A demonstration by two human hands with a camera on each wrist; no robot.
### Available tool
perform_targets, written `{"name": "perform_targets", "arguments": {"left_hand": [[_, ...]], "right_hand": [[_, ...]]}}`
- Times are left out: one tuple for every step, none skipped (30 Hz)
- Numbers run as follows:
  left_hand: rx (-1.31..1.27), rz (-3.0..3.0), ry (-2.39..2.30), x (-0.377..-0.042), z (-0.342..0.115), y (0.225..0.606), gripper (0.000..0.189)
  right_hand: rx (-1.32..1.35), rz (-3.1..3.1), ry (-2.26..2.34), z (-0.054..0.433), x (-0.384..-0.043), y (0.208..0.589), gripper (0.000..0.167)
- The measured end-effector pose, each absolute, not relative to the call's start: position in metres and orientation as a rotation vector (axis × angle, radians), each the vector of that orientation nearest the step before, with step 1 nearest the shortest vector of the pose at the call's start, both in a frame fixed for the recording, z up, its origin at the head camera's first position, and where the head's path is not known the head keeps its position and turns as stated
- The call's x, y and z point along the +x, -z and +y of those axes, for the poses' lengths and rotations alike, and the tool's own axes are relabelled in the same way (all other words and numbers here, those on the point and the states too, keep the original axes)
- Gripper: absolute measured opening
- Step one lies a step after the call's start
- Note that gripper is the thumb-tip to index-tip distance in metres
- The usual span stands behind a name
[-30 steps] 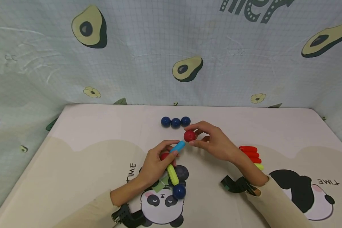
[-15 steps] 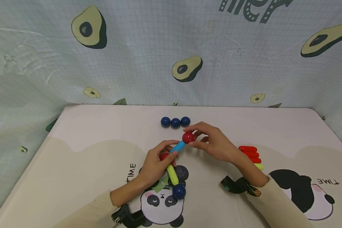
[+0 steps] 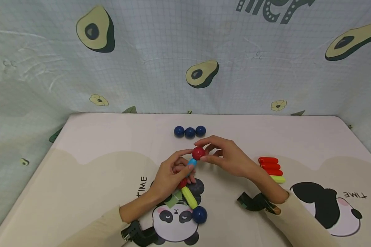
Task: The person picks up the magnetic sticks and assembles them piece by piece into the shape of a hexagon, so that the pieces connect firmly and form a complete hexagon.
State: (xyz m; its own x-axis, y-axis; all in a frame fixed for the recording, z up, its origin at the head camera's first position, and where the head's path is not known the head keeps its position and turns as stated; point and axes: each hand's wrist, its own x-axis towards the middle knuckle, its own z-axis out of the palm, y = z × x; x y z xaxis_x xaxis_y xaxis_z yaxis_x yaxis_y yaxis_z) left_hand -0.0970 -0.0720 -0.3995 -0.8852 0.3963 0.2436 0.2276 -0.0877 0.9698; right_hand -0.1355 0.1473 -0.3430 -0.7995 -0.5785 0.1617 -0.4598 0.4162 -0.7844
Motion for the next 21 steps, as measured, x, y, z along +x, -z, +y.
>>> {"name": "perform_targets", "arguments": {"left_hand": [[0.706,2.031,-2.12,-0.097,-0.072,0.4,0.039],[0.713,2.028,-2.119,-0.097,-0.073,0.4,0.04],[0.717,2.026,-2.117,-0.097,-0.073,0.399,0.041],[0.722,2.027,-2.113,-0.097,-0.073,0.399,0.042],[0.729,2.029,-2.109,-0.097,-0.073,0.399,0.042],[0.732,2.031,-2.105,-0.097,-0.073,0.399,0.043],[0.735,2.036,-2.1,-0.098,-0.072,0.399,0.043],[0.738,2.043,-2.095,-0.098,-0.072,0.398,0.043],[0.739,2.046,-2.093,-0.098,-0.072,0.398,0.044],[0.742,2.05,-2.092,-0.098,-0.073,0.398,0.044],[0.743,2.052,-2.092,-0.098,-0.073,0.397,0.045],[0.743,2.052,-2.091,-0.098,-0.073,0.397,0.045],[0.748,2.046,-2.095,-0.097,-0.073,0.397,0.046],[0.754,2.036,-2.102,-0.097,-0.073,0.398,0.047],[0.761,2.026,-2.108,-0.097,-0.073,0.398,0.047],[0.768,2.018,-2.112,-0.096,-0.072,0.398,0.048],[0.773,2.011,-2.116,-0.096,-0.072,0.398,0.048],[0.778,2.006,-2.12,-0.096,-0.072,0.399,0.048],[0.785,2.002,-2.126,-0.096,-0.072,0.399,0.048],[0.786,2.0,-2.129,-0.096,-0.072,0.399,0.048],[0.787,1.999,-2.131,-0.096,-0.072,0.398,0.048]], "right_hand": [[-0.932,2.529,1.33,0.147,-0.135,0.342,0.041],[-0.928,2.534,1.32,0.148,-0.135,0.341,0.041],[-0.92,2.538,1.313,0.148,-0.134,0.339,0.041],[-0.914,2.544,1.303,0.15,-0.134,0.338,0.04],[-0.91,2.551,1.293,0.152,-0.133,0.336,0.04],[-0.908,2.564,1.279,0.156,-0.133,0.334,0.039],[-0.906,2.581,1.265,0.16,-0.134,0.332,0.038],[-0.904,2.601,1.251,0.165,-0.134,0.329,0.038],[-0.895,2.622,1.238,0.17,-0.135,0.328,0.037],[-0.892,2.647,1.22,0.176,-0.135,0.326,0.036],[-0.879,2.672,1.204,0.183,-0.136,0.325,0.035],[-0.855,2.698,1.186,0.19,-0.137,0.324,0.035],[-0.822,2.722,1.168,0.198,-0.137,0.323,0.034],[-0.783,2.745,1.149,0.205,-0.137,0.323,0.034],[-0.747,2.762,1.138,0.213,-0.136,0.323,0.033],[-0.723,2.779,1.132,0.22,-0.135,0.323,0.032],[-0.695,2.795,1.124,0.228,-0.134,0.324,0.031],[-0.679,2.811,1.115,0.235,-0.133,0.326,0.03],[-0.67,2.828,1.107,0.242,-0.131,0.327,0.03],[-0.666,2.845,1.099,0.248,-0.13,0.328,0.029],[-0.663,2.864,1.088,0.254,-0.129,0.33,0.028]]}}
